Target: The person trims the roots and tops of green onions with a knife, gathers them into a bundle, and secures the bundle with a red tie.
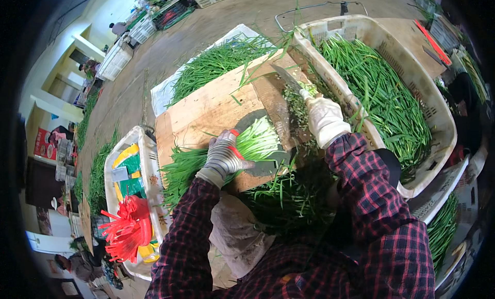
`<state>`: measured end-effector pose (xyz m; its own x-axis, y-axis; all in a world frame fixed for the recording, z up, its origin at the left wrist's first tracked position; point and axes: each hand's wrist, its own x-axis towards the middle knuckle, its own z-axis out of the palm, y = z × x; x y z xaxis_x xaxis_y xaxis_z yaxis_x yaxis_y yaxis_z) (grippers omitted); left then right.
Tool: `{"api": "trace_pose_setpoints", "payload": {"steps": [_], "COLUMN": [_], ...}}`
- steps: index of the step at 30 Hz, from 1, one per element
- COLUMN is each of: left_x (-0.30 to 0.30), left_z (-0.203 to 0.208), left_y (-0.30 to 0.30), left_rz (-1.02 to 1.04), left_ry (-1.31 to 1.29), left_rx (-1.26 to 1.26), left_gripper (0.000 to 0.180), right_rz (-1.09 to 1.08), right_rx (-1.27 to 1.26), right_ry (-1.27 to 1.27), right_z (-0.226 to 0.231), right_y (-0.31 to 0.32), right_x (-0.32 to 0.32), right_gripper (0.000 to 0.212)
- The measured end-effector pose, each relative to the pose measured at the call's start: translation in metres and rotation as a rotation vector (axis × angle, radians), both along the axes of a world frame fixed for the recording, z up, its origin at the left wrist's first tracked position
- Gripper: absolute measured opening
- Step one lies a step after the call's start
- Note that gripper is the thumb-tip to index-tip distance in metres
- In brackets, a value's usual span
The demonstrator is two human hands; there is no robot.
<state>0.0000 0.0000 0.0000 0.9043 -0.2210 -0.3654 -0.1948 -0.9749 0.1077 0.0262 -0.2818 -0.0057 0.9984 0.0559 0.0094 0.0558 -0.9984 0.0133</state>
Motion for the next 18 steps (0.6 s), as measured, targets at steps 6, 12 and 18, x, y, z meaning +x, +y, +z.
{"api": "trace_pose_setpoints", "payload": {"steps": [6, 12, 18], "left_x": [-0.015, -0.013, -0.010], "left_z": [-0.038, -0.030, -0.097], "left_y": [0.015, 0.010, 0.033], "left_rz": [0.037, 0.030, 0.130], "left_ry": [-0.173, -0.105, -0.223], "left_rx": [-0.135, -0.201, -0.470], "left_gripper": [0.100, 0.097, 0.102], "right_rz": [0.316, 0.594, 0.854], "right_rx": [0.481, 0.405, 0.478], "right_ry": [-0.159, -0.366, -0.368], "right_z": [0.017, -0.032, -0.019], "right_y": [0.104, 0.149, 0.171], "right_x": [-0.030, -0.005, -0.032], "right_gripper": [0.031, 0.010, 0.010]}}
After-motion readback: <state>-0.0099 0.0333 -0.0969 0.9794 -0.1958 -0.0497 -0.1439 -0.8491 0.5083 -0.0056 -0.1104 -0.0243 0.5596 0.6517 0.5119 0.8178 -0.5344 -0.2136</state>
